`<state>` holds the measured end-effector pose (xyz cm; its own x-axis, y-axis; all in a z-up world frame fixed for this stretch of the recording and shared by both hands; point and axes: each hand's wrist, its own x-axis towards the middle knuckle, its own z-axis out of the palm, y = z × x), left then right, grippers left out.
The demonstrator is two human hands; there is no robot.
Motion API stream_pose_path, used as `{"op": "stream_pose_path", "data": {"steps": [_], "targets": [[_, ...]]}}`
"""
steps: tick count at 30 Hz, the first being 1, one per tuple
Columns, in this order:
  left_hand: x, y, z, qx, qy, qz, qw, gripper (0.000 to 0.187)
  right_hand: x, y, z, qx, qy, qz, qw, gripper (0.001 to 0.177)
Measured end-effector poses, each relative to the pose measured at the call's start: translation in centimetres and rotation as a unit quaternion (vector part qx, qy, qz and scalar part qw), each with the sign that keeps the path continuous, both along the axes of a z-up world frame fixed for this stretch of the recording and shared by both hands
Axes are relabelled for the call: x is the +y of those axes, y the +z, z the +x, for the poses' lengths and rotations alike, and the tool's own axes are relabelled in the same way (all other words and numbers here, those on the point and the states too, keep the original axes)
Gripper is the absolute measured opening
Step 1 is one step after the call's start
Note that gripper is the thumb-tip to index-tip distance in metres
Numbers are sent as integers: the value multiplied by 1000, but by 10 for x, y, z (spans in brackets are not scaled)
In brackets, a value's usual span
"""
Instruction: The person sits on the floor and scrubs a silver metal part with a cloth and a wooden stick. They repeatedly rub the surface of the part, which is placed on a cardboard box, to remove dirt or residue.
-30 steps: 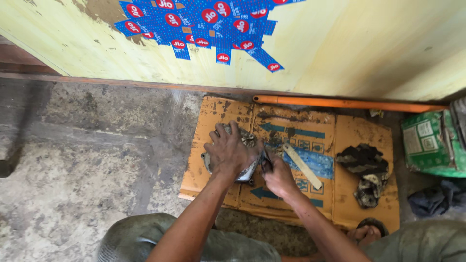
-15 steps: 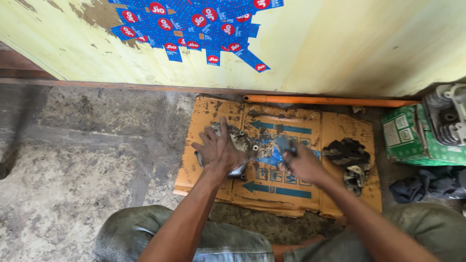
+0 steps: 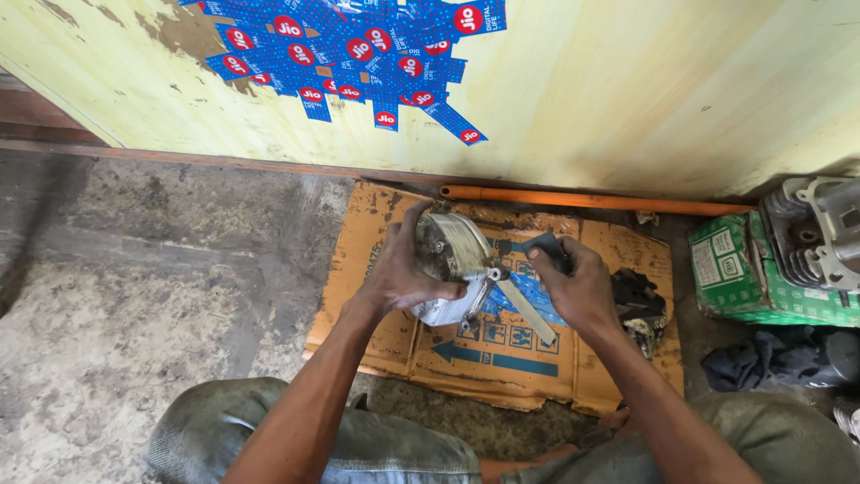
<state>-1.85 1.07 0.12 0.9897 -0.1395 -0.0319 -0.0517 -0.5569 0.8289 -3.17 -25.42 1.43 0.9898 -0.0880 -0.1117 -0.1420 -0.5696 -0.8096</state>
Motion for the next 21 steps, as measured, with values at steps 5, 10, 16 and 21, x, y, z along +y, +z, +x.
{"op": "stream_pose_path", "data": {"steps": [5,10,16,21], "targets": [[2,5,-4,32,0,-20,999,131,28,3,-3,21,53,91,994,30],[-3,11,-7,82,26,79,993,137,43,-12,-1,16,40,34,999,25],[7,27,8,-258,-107,312,908,149,46,-22,6,-104,132,75,983,22],[3,45,7,65,-218,314,922,91,50,-24,12,-97,198,25,975,20]]}}
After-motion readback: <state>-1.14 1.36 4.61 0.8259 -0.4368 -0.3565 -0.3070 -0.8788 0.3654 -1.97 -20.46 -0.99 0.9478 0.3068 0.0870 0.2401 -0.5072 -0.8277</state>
